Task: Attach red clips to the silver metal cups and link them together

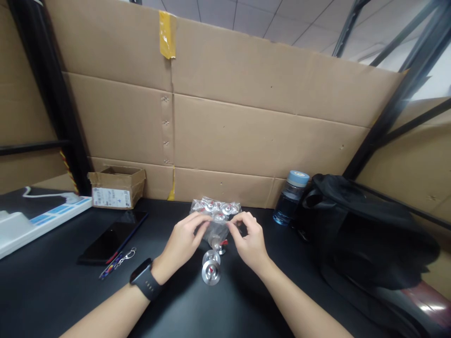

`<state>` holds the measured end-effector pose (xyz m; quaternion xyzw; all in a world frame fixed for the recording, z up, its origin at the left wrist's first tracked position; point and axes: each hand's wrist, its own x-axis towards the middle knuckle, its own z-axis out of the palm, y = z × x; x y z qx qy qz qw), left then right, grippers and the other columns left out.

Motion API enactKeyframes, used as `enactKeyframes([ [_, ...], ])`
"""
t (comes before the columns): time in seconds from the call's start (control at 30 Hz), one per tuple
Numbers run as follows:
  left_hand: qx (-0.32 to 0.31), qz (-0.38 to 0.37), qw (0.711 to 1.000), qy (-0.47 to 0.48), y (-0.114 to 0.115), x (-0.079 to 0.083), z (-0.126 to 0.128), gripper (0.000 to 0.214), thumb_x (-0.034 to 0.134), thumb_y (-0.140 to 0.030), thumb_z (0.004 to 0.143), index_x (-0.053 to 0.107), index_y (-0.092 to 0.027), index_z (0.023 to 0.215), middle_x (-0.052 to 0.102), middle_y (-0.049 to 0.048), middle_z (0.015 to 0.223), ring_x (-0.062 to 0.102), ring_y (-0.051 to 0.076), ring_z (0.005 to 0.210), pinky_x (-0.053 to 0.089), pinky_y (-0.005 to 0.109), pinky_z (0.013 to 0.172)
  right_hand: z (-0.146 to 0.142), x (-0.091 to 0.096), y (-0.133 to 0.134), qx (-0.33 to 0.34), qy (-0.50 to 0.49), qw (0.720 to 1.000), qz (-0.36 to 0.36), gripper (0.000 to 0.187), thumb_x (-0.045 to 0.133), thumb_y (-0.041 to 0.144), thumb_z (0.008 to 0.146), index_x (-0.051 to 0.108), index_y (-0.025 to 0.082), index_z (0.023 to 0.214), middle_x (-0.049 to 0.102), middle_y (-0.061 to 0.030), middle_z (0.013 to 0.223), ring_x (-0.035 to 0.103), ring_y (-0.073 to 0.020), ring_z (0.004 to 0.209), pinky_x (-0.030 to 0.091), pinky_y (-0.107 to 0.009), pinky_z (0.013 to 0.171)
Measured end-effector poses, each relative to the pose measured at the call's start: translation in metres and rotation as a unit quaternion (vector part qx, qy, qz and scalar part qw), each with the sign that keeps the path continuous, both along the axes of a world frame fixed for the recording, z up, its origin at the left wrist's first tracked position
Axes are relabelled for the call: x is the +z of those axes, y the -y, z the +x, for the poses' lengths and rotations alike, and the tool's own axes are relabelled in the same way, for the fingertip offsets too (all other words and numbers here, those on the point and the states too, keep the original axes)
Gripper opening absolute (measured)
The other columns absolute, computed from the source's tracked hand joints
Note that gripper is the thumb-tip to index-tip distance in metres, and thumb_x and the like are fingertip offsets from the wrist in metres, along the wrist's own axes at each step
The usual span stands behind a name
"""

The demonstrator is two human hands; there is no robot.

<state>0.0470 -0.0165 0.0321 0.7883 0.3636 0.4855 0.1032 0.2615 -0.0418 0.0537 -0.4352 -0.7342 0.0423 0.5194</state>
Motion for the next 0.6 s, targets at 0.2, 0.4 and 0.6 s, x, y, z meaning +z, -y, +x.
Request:
enactKeyframes([
  [0.2, 0.032, -0.029, 0.998, 0.035, -0.009, -0.002, -0.008, 0.023, 0.053, -0.031, 0.101, 0.075, -0.024, 0.106, 0.075, 0.0044, 0.101, 0.07, 0.021, 0.088, 0.052, 0.031, 0.081, 0.003, -0.003, -0.005, 0.034, -0.11, 0.991, -0.063, 0.019, 0.059, 0.035, 0.098, 0.057, 0.022, 0.084, 0.06, -0.0012, 0.077, 0.056, -0.0171, 0.071, 0.046, -0.03, 0.07],
  [0.4, 0.028, -0.111, 0.982, 0.148, -0.019, -0.005, -0.014, 0.034, 0.052, -0.044, 0.1, 0.074, -0.021, 0.113, 0.075, 0.008, 0.113, 0.071, 0.024, 0.099, 0.056, 0.034, 0.087, -0.001, -0.009, -0.011, 0.146, -0.233, 0.949, -0.153, 0.029, 0.07, 0.042, 0.09, 0.05, 0.022, 0.084, 0.061, 0.0005, 0.076, 0.064, -0.0148, 0.065, 0.053, -0.027, 0.062],
  [0.6, -0.135, -0.247, 0.933, 0.223, -0.013, -0.009, 0.0, 0.053, 0.057, -0.057, 0.095, 0.064, -0.02, 0.132, 0.061, 0.0126, 0.141, 0.067, 0.029, 0.115, 0.059, 0.04, 0.092, -0.001, -0.016, -0.015, 0.135, -0.204, 0.956, -0.164, 0.022, 0.069, 0.037, 0.09, 0.053, 0.022, 0.094, 0.066, -0.0015, 0.085, 0.065, -0.0143, 0.064, 0.052, -0.026, 0.06],
])
